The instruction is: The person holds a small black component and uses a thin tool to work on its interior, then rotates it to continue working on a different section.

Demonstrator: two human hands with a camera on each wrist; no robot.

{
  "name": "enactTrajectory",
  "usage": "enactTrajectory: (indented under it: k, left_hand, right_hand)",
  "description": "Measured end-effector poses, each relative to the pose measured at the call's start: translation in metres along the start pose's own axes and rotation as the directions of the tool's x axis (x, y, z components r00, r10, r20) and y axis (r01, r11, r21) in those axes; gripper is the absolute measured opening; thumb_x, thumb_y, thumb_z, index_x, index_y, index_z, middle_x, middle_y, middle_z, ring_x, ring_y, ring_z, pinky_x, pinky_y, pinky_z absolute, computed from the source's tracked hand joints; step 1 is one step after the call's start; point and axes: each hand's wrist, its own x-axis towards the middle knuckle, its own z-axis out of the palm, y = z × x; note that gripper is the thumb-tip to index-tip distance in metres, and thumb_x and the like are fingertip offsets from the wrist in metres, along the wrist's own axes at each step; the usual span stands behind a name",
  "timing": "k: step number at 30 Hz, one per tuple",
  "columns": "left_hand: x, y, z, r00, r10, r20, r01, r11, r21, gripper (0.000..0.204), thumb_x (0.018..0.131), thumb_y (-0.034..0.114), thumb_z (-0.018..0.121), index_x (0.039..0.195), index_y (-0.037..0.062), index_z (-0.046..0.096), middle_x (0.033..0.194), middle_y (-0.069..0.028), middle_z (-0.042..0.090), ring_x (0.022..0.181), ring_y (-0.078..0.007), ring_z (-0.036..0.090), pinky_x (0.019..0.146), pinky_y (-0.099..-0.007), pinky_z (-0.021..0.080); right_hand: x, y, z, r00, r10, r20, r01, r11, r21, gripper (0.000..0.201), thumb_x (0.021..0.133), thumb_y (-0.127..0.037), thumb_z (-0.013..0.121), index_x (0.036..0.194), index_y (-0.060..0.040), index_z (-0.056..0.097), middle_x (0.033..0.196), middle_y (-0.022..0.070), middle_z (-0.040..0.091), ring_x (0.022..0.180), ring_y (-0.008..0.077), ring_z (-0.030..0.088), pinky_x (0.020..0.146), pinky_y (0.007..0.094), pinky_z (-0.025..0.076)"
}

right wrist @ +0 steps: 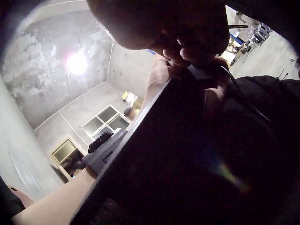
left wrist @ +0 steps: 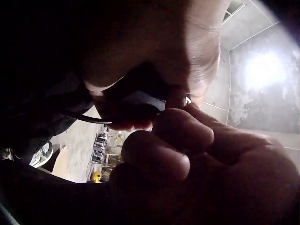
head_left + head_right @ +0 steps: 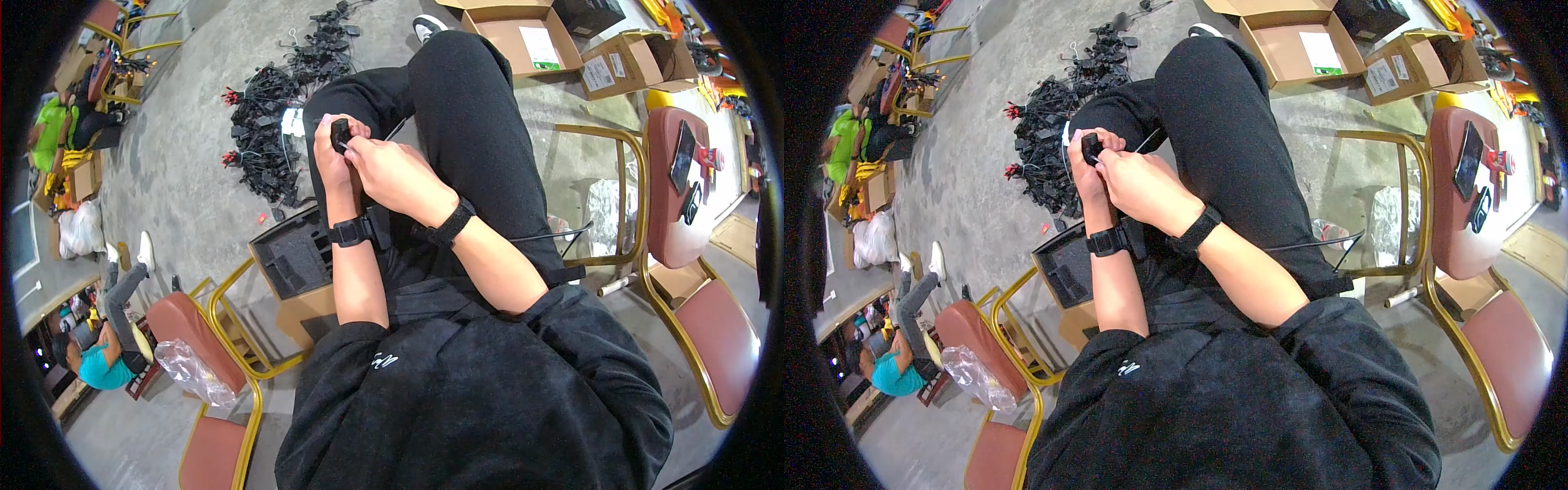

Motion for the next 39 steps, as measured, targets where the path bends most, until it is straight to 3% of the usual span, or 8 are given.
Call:
enactTrajectory:
  k: [17, 24, 29, 35, 39]
  left_hand:
    - [0.0009, -0.0003, -0.0015, 0.999, -0.02, 0.038, 0.02, 1.0, 0.009, 0.042, 0.096, 0.034, 0.038, 0.07, 0.0017, 0.046, 0.067, -0.0081, 0.046, 0.067, -0.0198, 0.045, 0.066, -0.0351, 0.04]
    - [-0.0011, 0.0014, 0.002, 1.0, -0.001, 0.005, 0.001, 1.0, -0.008, 0.042, 0.095, 0.034, 0.039, 0.069, 0.0016, 0.048, 0.067, -0.0077, 0.047, 0.065, -0.0194, 0.044, 0.066, -0.0345, 0.039]
    - [-0.0014, 0.0018, 0.0044, 1.0, 0.01, -0.01, -0.01, 1.0, -0.02, 0.042, 0.095, 0.034, 0.039, 0.069, 0.0018, 0.048, 0.067, -0.0073, 0.047, 0.064, -0.0188, 0.045, 0.066, -0.0348, 0.04]
    - [-0.0001, 0.0009, -0.0013, 1.0, 0.018, 0.025, -0.018, 1.0, 0.02, 0.043, 0.095, 0.034, 0.038, 0.069, 0.0014, 0.049, 0.066, -0.0075, 0.048, 0.064, -0.0181, 0.046, 0.066, -0.0326, 0.041]
    - [-0.0016, 0.0014, -0.0009, 1.0, 0.002, -0.014, -0.001, 0.998, 0.071, 0.042, 0.096, 0.033, 0.04, 0.07, 0.0006, 0.051, 0.066, -0.0079, 0.05, 0.064, -0.0173, 0.049, 0.064, -0.03, 0.042]
  right_hand:
    - [0.0021, -0.0051, -0.0028, 0.994, 0.106, 0.006, -0.106, 0.993, 0.059, 0.021, 0.094, -0.017, 0.046, 0.09, 0.0014, 0.055, 0.074, 0.0266, 0.061, 0.072, 0.0429, 0.062, 0.063, 0.05, 0.048]
    - [0.0017, -0.002, -0.0007, 0.996, 0.093, 0.003, -0.093, 0.994, 0.065, 0.02, 0.094, -0.016, 0.045, 0.09, 0.0007, 0.056, 0.079, 0.0247, 0.063, 0.075, 0.0413, 0.062, 0.065, 0.0474, 0.048]
    - [0.0023, 0.0018, 0.0021, 0.996, -0.002, -0.085, 0.005, 0.999, 0.033, 0.018, 0.092, -0.015, 0.049, 0.091, 0.0014, 0.058, 0.087, 0.022, 0.063, 0.08, 0.0385, 0.062, 0.068, 0.0442, 0.049]
    - [0.0015, 0.0013, -0.0019, 0.976, -0.12, -0.179, 0.118, 0.993, -0.019, 0.014, 0.09, -0.011, 0.052, 0.088, 0.002, 0.058, 0.086, 0.0204, 0.061, 0.078, 0.0377, 0.061, 0.068, 0.0438, 0.049]
    - [0.0017, 0.0034, -0.0025, 0.978, -0.118, -0.17, 0.114, 0.993, -0.034, 0.014, 0.089, -0.011, 0.053, 0.087, 0.0025, 0.058, 0.086, 0.0205, 0.06, 0.078, 0.0376, 0.06, 0.068, 0.0438, 0.049]
